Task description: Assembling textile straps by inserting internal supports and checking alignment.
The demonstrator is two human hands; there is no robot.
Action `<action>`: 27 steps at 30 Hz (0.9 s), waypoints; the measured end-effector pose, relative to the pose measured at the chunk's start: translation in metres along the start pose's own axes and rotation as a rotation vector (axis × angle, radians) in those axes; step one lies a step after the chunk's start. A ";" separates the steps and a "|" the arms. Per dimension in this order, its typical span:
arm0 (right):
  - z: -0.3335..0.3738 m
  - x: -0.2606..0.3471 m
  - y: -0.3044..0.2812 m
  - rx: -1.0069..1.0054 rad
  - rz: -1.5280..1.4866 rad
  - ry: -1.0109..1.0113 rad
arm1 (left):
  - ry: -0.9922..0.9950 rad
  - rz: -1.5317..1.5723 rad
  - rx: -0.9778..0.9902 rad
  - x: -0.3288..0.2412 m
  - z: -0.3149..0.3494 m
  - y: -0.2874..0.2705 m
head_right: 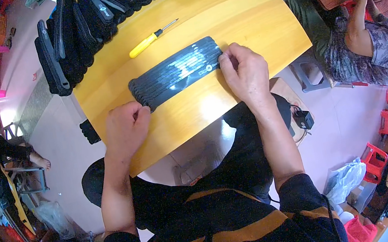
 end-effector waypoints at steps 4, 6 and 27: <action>-0.001 0.001 -0.001 0.014 0.005 0.003 | 0.025 -0.056 0.035 0.001 -0.004 0.002; -0.001 -0.001 0.000 0.021 0.012 0.002 | 0.001 -0.086 0.053 -0.001 -0.004 0.000; 0.013 0.059 -0.010 -0.284 0.038 -0.319 | 0.064 -0.119 0.051 0.007 -0.006 -0.016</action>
Point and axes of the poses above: each hand's wrist, its own z-axis away from the middle knuckle, its own y-axis out of the palm, x = y × z, the point moved 6 cm from there along -z, towards the middle knuckle, and after that the axes turned 12 degrees about -x, right-handed, at the moved point
